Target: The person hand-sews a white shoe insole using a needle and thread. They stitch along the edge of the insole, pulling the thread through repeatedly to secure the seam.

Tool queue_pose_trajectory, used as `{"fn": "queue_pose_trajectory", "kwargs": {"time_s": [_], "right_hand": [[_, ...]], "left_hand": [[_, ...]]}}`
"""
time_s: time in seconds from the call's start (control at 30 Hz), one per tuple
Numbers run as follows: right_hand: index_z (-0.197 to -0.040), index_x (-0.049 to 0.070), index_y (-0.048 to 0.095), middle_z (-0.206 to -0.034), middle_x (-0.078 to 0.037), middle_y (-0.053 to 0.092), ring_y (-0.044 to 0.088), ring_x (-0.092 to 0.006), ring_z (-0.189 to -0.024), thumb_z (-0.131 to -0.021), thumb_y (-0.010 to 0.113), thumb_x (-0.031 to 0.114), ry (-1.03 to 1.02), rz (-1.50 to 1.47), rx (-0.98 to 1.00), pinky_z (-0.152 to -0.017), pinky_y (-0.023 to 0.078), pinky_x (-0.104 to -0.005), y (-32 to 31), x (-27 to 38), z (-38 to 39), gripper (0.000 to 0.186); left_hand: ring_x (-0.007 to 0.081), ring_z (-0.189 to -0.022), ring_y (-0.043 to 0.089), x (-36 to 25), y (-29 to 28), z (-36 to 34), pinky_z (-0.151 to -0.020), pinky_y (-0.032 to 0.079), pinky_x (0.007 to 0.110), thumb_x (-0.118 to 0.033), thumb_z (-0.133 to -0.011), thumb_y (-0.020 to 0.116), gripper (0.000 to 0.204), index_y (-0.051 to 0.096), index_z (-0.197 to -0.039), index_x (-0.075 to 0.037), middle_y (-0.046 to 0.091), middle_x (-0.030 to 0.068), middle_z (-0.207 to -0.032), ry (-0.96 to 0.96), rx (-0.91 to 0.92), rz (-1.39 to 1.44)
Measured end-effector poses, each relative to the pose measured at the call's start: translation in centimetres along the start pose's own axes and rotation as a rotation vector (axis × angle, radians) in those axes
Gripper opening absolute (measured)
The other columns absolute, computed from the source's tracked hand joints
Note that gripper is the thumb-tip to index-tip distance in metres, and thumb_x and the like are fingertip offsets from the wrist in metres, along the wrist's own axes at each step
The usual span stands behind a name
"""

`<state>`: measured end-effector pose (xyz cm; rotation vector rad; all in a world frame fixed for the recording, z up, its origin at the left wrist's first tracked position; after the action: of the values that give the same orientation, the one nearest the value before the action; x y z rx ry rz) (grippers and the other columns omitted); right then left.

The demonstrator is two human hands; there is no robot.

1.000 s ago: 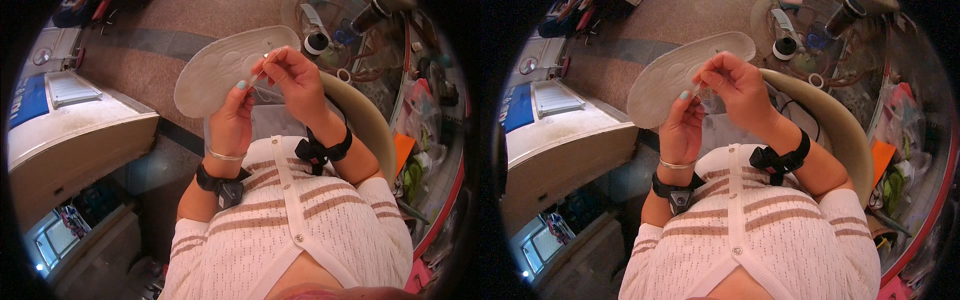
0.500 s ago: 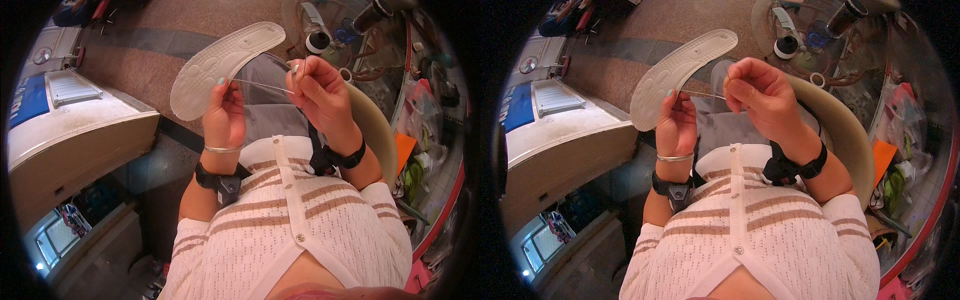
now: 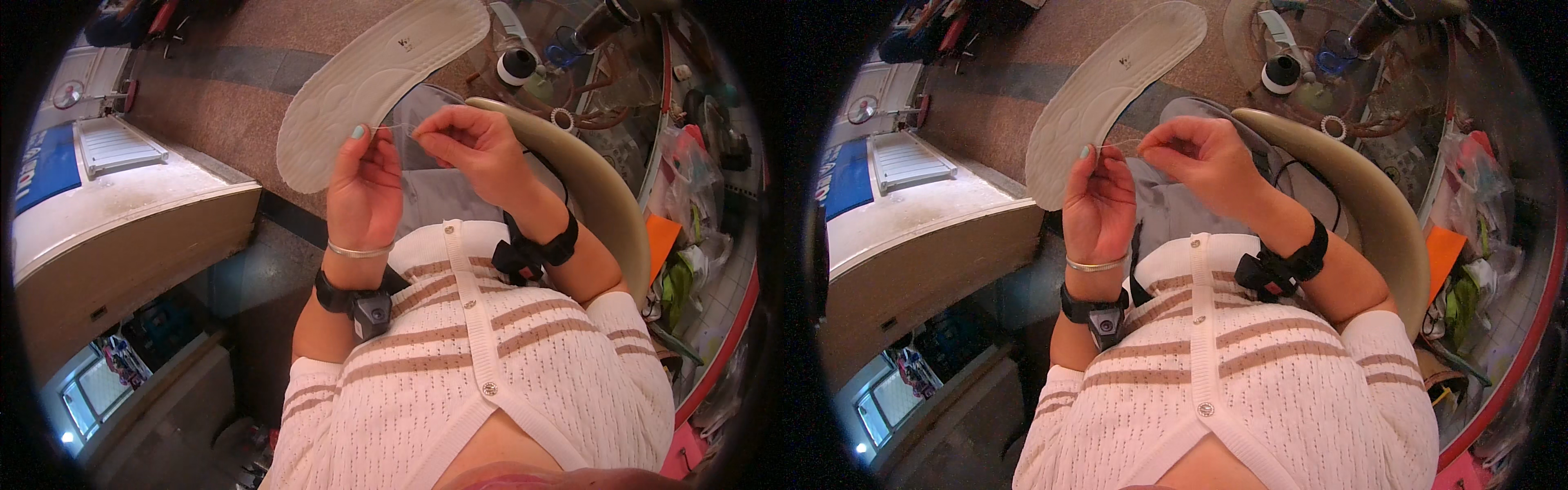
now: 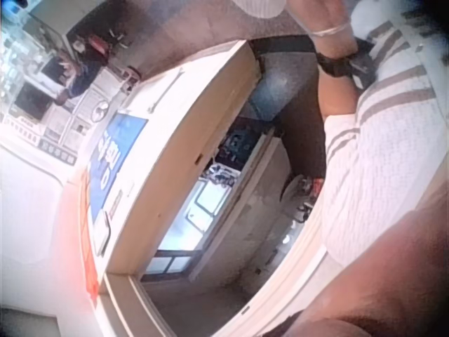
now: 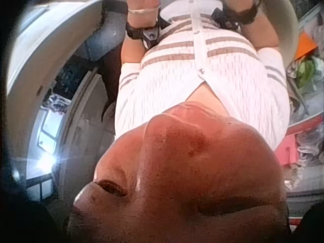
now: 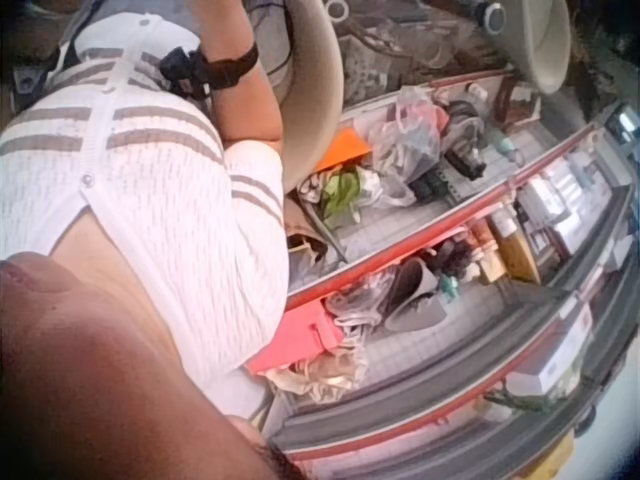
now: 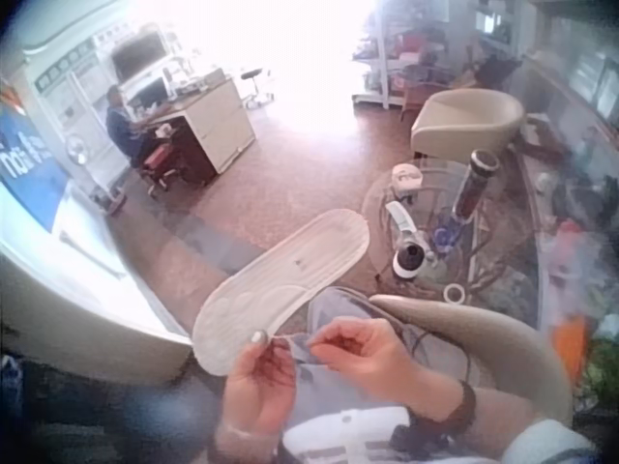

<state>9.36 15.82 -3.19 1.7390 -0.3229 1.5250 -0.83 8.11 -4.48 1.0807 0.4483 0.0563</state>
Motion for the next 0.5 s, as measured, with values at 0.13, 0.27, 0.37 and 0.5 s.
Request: {"fn": "queue_pose_trajectory", "kwargs": {"time_s": [0.13,0.27,0.37,0.5], "right_hand": [[-0.086,-0.002,0.061,-0.072,0.000,0.059,0.050,-0.0035,-0.063,-0.078,0.060,0.003,-0.011,0.036,-0.007,-0.056,0.041,-0.0175,0.20,0.13,-0.22,0.009],[-0.085,-0.001,0.062,-0.071,0.000,0.059,0.050,-0.0035,-0.063,-0.078,0.060,0.003,0.002,0.050,-0.012,-0.056,0.041,-0.0174,0.25,0.05,-0.23,0.008],[-0.085,-0.001,0.062,-0.071,0.001,0.059,0.050,-0.0034,-0.063,-0.078,0.060,0.003,-0.007,0.061,-0.011,-0.056,0.041,-0.0174,0.27,0.00,-0.17,0.008],[-0.085,-0.001,0.062,-0.071,0.001,0.058,0.049,-0.0033,-0.062,-0.078,0.059,0.003,-0.034,0.071,-0.005,-0.056,0.041,-0.0174,0.37,0.14,-0.24,0.008]], "left_hand": [[0.0180,-0.082,0.058,0.20,0.31,0.12,-0.072,0.052,0.025,-0.002,-0.081,0.055,0.007,0.057,-0.087,0.002,0.060,0.0107,-0.086,-0.018,0.010,0.009],[0.0178,-0.081,0.057,0.43,0.17,0.11,-0.071,0.051,0.024,-0.003,-0.082,0.054,0.008,0.056,-0.088,0.002,0.059,0.0106,-0.086,-0.032,0.003,0.033],[0.0178,-0.080,0.057,0.52,0.24,0.22,-0.070,0.051,0.024,-0.003,-0.082,0.055,0.008,0.056,-0.087,0.002,0.059,0.0103,-0.086,-0.035,-0.006,0.037],[0.0179,-0.080,0.057,0.69,0.42,0.28,-0.069,0.051,0.024,-0.002,-0.081,0.055,0.006,0.056,-0.086,0.002,0.059,0.0098,-0.085,-0.052,-0.008,0.023]]}}
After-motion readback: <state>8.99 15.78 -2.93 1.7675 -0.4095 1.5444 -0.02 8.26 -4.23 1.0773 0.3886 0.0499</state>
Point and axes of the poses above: each hand's wrist, its own z-axis away from the middle knuckle, its own y-axis out of the palm, x = y × z, the point moved 8 cm from there along -z, towards the middle knuckle
